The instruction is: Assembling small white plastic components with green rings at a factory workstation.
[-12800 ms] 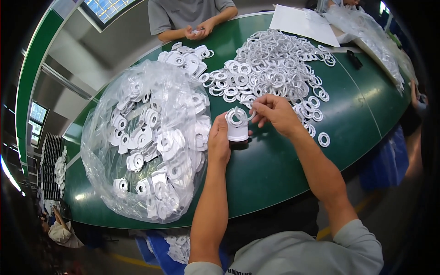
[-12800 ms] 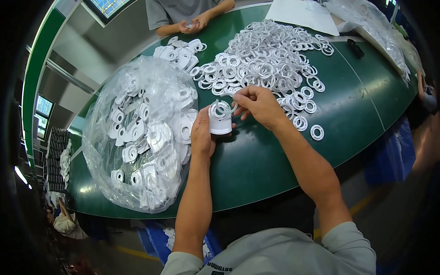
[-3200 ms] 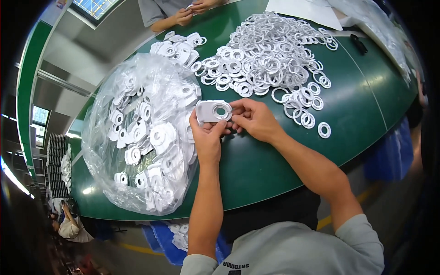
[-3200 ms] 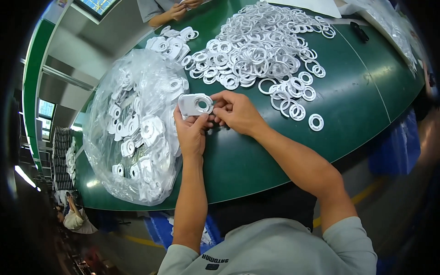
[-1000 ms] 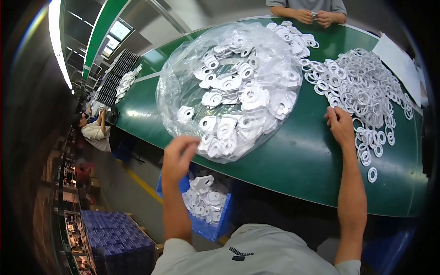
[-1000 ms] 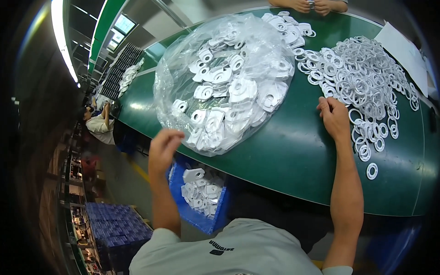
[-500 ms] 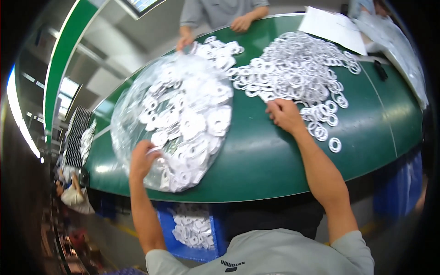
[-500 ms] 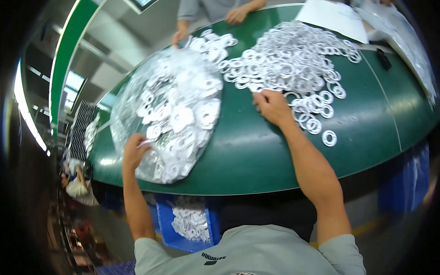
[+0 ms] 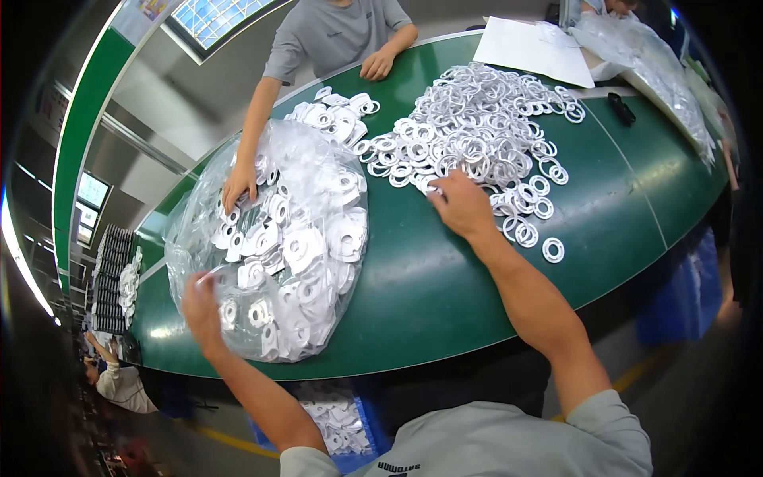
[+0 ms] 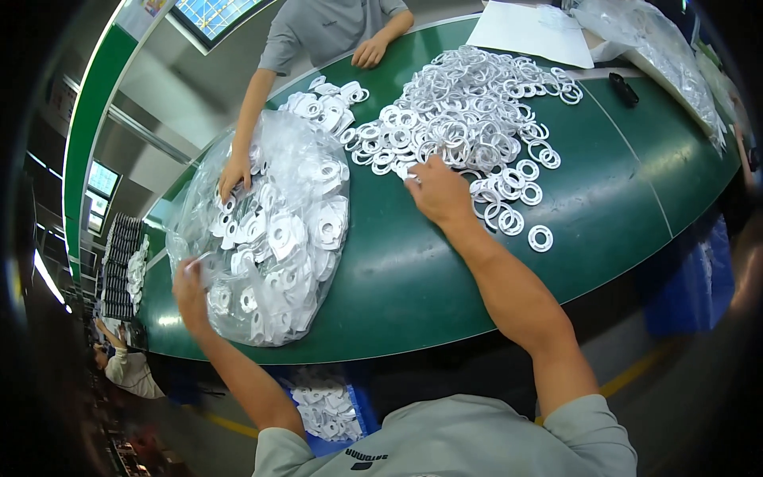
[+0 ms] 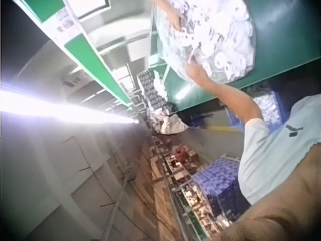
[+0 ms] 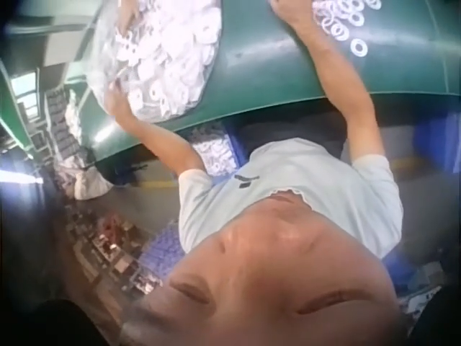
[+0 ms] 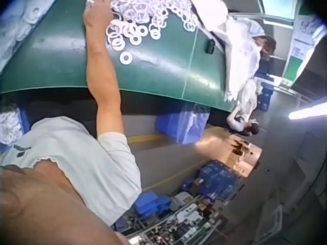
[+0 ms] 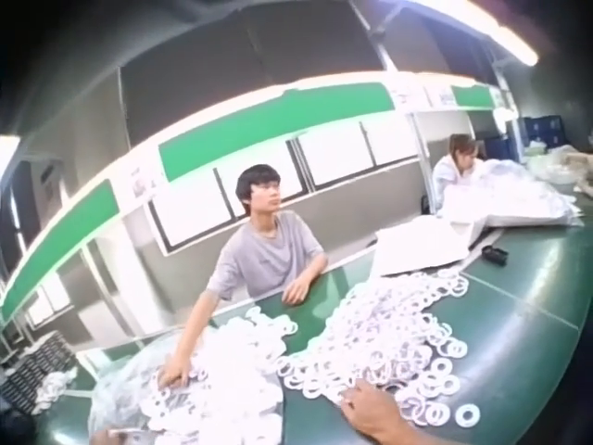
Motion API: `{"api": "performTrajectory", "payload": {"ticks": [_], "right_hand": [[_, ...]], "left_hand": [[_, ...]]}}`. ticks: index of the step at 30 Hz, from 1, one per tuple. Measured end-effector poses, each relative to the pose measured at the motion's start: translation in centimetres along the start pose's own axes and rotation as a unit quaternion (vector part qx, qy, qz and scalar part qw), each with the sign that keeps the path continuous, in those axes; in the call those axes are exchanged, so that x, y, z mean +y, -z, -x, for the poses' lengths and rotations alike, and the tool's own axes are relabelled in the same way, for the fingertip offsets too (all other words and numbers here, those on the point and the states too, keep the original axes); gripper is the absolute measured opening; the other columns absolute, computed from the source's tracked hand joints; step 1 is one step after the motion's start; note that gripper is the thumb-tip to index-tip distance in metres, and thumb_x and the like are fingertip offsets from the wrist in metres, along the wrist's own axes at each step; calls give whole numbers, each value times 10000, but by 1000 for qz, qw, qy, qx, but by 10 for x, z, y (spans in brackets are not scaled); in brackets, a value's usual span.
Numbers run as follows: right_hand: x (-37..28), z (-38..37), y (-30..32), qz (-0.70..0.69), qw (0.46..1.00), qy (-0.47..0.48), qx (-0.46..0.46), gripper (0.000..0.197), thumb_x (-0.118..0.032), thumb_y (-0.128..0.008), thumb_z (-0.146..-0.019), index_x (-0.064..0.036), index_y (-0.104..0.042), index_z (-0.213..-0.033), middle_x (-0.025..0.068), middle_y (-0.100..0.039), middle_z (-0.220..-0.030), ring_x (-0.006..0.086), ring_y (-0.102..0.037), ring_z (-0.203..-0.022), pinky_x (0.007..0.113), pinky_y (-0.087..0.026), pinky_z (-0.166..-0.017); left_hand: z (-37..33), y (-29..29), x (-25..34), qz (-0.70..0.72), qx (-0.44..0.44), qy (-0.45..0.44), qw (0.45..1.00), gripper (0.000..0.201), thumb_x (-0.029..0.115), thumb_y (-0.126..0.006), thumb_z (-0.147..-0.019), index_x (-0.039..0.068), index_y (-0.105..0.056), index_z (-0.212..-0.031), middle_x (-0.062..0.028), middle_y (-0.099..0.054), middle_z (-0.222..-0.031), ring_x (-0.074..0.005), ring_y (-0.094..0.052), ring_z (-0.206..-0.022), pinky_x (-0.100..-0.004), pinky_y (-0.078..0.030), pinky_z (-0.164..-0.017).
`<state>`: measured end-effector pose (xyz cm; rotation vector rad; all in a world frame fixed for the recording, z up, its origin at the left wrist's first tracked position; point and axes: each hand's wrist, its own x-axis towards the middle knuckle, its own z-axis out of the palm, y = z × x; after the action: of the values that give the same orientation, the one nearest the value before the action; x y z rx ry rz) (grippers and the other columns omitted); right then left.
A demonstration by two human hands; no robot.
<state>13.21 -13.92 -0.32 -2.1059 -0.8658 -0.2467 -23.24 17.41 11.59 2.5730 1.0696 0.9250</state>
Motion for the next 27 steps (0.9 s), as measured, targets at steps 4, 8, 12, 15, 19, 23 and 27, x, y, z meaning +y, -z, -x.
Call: {"api": "performTrajectory", "payload": {"ticks": [4, 8, 12, 15, 19, 23, 27], "right_hand": [[-15, -4, -15, 109, 992, -50, -51, 248, -256, -758, -743, -100, -661, -909, 97, -568, -951, 312, -630, -827, 414, -501, -697], [1, -4, -13, 117, 992, -30, -43, 259, -247, -736, -774, -39, -629, -885, 131, -575, -947, 316, -635, -810, 431, -505, -678], [10, -12, 7, -71, 993, 30, 90, 112, -140, -644, -843, -30, -622, -853, 102, -585, -789, 231, -597, -710, 351, -472, -645], [-3, -5, 27, -194, 978, -51, 47, 146, -160, -615, -888, -18, -622, -855, 51, -584, -712, 143, -565, -629, 294, -452, -566], [-7, -2, 42, -369, 907, -157, -129, 196, -197, -611, -885, -8, -637, -842, 25, -563, -618, 86, -503, -497, 247, -406, -464], [-10, 5, 21, -251, 964, -64, -66, 200, -192, -682, -851, -5, -613, -850, 33, -577, -671, 97, -552, -584, 259, -443, -527], [-17, 8, 18, -217, 967, -109, -79, 211, -175, -706, -834, -6, -593, -893, 38, -586, -715, 108, -572, -654, 271, -459, -577]], "left_hand": [[23, 11, 23, 49, 303, 82, 948, 261, 253, -485, -971, 48, -602, -1080, -80, -618, -1019, -153, -598, -853, -262, -499, -662], [55, -62, 117, 447, 161, 64, 877, 149, 217, -539, -974, 73, -569, -950, -40, -547, -864, -127, -559, -799, -269, -496, -676], [58, -151, 213, 640, -130, 199, 731, 221, 172, -542, -967, -26, -475, -1038, -159, -624, -895, -246, -675, -759, -322, -553, -616], [51, -205, 226, 673, -225, 240, 663, 221, 124, -472, -982, -25, -358, -1098, -213, -584, -1034, -305, -683, -821, -404, -615, -689], [61, -234, 236, 651, -315, 252, 643, 243, 101, -452, -979, -9, -323, -1152, -211, -592, -1052, -296, -679, -852, -367, -627, -632], [64, -228, 237, 665, -330, 161, 650, 319, 129, -453, -989, 4, -333, -1257, -192, -606, -1090, -286, -679, -873, -377, -618, -658], [62, -230, 228, 654, -367, 165, 640, 278, 156, -445, -997, -7, -394, -1217, -177, -628, -1045, -255, -689, -823, -339, -610, -633]]}}
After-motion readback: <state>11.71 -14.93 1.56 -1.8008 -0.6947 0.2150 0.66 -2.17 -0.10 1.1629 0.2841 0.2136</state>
